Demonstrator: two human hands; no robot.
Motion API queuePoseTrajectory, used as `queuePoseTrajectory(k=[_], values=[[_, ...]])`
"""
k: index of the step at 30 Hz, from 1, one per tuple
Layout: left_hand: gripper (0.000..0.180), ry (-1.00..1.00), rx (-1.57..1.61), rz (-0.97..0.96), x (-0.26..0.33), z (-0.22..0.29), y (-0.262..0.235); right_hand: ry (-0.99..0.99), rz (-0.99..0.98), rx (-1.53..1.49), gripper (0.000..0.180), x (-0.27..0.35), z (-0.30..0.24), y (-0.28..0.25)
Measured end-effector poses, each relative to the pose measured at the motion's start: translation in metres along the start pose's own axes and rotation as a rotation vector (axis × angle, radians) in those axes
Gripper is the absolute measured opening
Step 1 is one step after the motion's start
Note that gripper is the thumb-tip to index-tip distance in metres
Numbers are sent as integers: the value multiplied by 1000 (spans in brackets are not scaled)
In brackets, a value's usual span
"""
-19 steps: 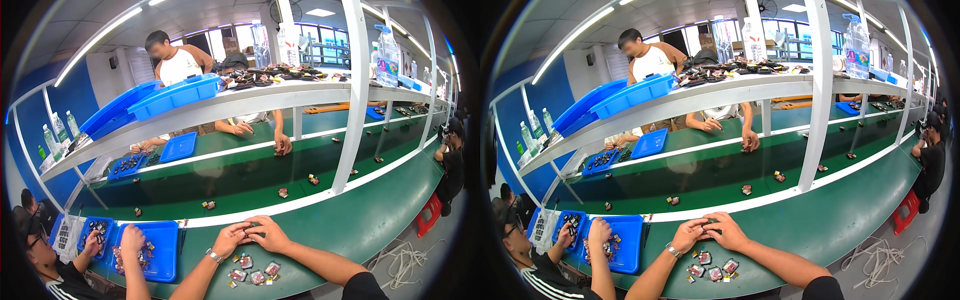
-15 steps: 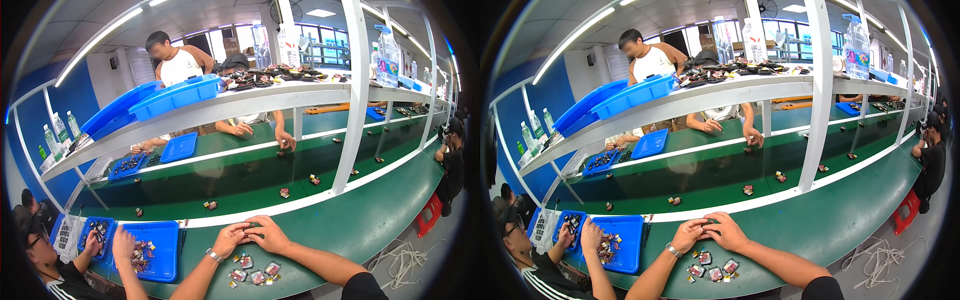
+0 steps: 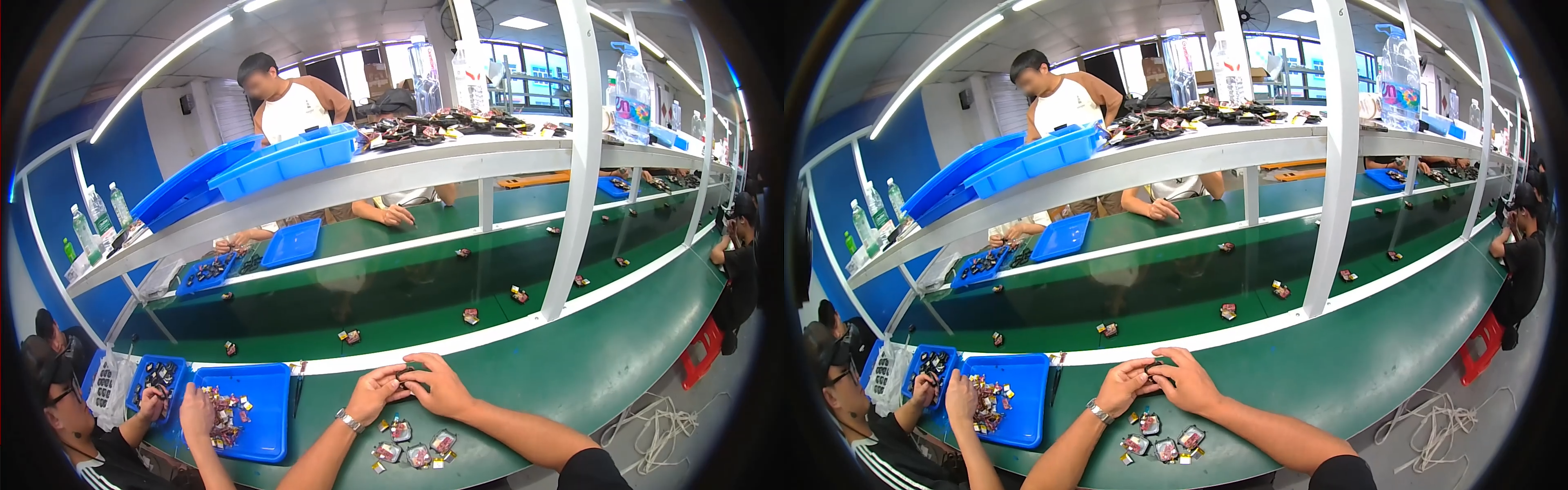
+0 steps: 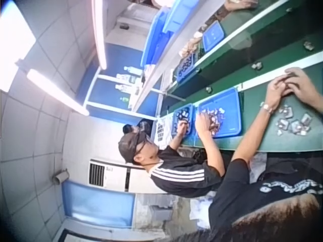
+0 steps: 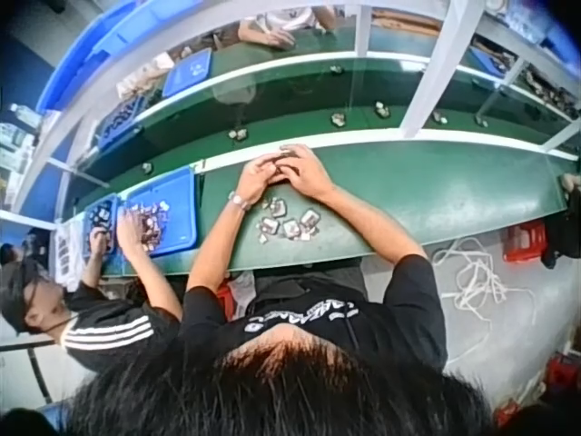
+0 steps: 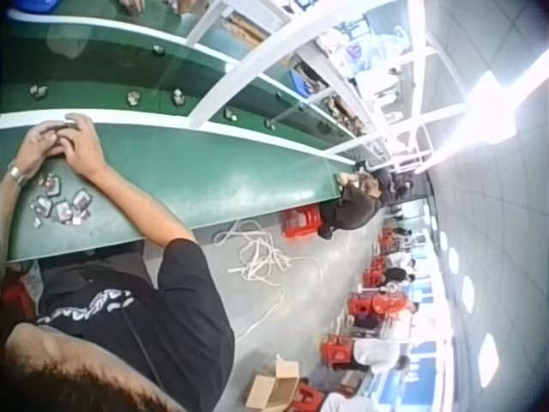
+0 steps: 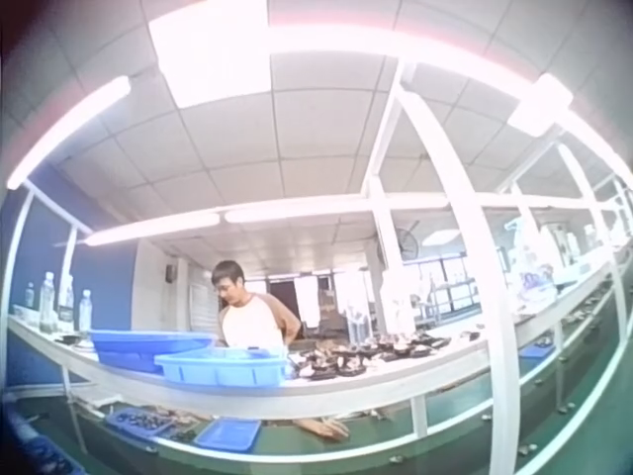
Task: Assembling or sorting small electronics or components on a conveyor belt in a factory setting.
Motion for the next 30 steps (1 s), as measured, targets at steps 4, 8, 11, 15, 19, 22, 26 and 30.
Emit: queuePoseTrajectory(k=[4, 8, 11, 15, 19, 22, 26, 30], values=[[34, -4, -11, 15, -1, -2, 1, -76, 79, 99, 18, -2, -3, -5], [33, -25, 2, 14, -1, -2, 0, -130, 105, 165, 18, -3, -5, -5], [33, -40, -1, 29, -1, -3, -1, -171, 107, 205, 19, -4, -7, -4], [32, -49, 0, 45, -1, -3, -1, -176, 106, 263, 12, 0, -2, 2], [31, -44, -23, 45, -1, -4, 2, -143, 123, 233, 10, 0, -1, 5], [32, -59, -21, 49, -4, -4, 6, -134, 139, 244, 9, 2, 3, 4], [28, -16, -49, 127, -5, -10, 2, -110, 107, 206, 13, 5, 5, 10], [24, 66, -118, 205, -4, -10, 1, -121, 30, 5, 22, 0, 4, -3]])
Point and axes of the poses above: each hand's wrist, its own x-axis away from the middle knuckle, its own y-axis out of the palm, z = x × y, the point moved 3 cm from there along -x, towards the middle knuckle, and after that the axes turned 9 degrees about x, right-handed, at the moved point
